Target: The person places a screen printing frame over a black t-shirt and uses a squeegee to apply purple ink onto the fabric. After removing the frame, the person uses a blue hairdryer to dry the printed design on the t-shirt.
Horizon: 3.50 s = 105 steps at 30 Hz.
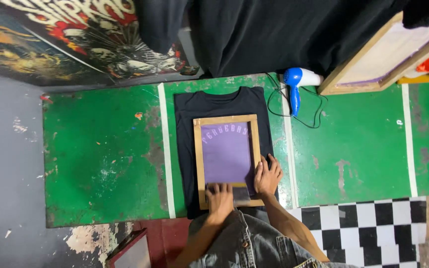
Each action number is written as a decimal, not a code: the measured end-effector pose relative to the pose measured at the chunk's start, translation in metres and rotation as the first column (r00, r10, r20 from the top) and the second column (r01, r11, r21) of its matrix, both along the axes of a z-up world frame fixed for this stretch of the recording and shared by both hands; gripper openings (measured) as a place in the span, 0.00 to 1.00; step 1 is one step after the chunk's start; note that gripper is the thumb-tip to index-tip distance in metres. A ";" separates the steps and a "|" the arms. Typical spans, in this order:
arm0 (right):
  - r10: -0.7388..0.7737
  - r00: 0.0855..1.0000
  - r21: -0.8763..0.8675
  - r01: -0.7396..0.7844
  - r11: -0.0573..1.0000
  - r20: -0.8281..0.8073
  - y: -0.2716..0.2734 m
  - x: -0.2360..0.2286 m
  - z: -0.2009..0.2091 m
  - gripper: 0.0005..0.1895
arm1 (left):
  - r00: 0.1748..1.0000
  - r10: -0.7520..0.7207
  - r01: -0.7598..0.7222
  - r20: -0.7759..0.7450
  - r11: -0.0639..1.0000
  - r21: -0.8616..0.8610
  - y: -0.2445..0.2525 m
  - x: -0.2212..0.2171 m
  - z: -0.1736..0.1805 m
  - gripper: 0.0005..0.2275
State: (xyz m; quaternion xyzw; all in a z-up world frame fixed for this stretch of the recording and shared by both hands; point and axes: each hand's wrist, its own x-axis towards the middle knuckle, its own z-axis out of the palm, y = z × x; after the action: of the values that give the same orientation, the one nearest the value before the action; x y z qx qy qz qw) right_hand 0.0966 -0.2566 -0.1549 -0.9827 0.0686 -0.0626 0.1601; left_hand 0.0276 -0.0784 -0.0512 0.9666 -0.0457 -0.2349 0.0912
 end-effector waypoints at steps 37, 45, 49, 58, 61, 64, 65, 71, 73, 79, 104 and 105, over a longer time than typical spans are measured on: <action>-0.039 0.997 -0.016 0.038 0.999 -0.063 0.003 -0.004 0.001 0.18 | 0.998 0.064 -0.065 0.008 0.993 0.098 0.005 0.061 -0.028 0.21; -0.028 0.998 0.139 0.036 0.990 -0.058 0.008 -0.001 0.036 0.23 | 0.953 0.055 -0.040 -0.298 0.998 0.056 -0.008 -0.011 -0.028 0.28; -0.026 0.999 0.042 0.028 0.999 -0.042 0.000 -0.005 0.002 0.17 | 0.982 0.028 -0.039 -0.186 0.998 -0.055 0.001 0.033 -0.006 0.30; -0.039 0.997 0.089 0.045 0.995 -0.065 -0.001 -0.002 0.003 0.17 | 0.923 0.235 -0.206 -0.304 0.971 0.123 0.006 0.220 0.018 0.19; -0.024 0.999 0.077 0.028 0.997 -0.046 0.000 -0.003 0.006 0.17 | 0.940 0.272 -0.259 -0.204 0.962 0.090 0.007 0.258 -0.020 0.16; -0.036 0.998 0.061 0.038 0.997 -0.043 0.000 0.000 0.000 0.18 | 0.929 0.314 -0.296 -0.197 0.948 0.118 -0.003 0.262 -0.014 0.23; -0.036 0.999 0.048 0.036 0.998 -0.014 0.000 -0.001 -0.003 0.17 | 0.938 0.315 -0.298 -0.147 0.946 0.126 -0.006 0.254 -0.007 0.20; -0.013 0.999 0.022 0.012 1.000 0.043 -0.002 -0.003 -0.011 0.18 | 0.962 0.267 -0.272 0.052 0.951 0.148 -0.022 0.167 -0.008 0.17; -0.010 0.999 0.025 0.009 1.000 0.040 -0.002 -0.004 -0.014 0.18 | 0.965 0.250 -0.259 0.082 0.955 0.146 -0.029 0.127 -0.006 0.17; -0.037 0.999 0.118 0.040 0.992 -0.028 0.000 0.000 0.006 0.23 | 0.969 0.207 -0.226 0.136 0.962 0.152 -0.046 0.014 -0.048 0.14; -0.055 0.998 0.094 0.053 0.994 0.020 0.002 0.004 0.024 0.21 | 0.960 0.113 -0.174 0.256 0.957 0.231 -0.001 0.198 -0.067 0.17; -0.057 0.998 0.093 0.055 0.994 0.014 0.003 0.004 0.025 0.22 | 0.915 0.064 -0.165 0.399 0.961 0.224 0.000 0.180 -0.072 0.20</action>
State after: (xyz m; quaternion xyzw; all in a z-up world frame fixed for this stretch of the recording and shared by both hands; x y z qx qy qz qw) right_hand 0.1007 -0.2537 -0.1302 -0.9714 0.0975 -0.0717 0.2043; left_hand 0.2079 -0.0782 -0.1234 0.9986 0.0246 -0.0373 -0.0298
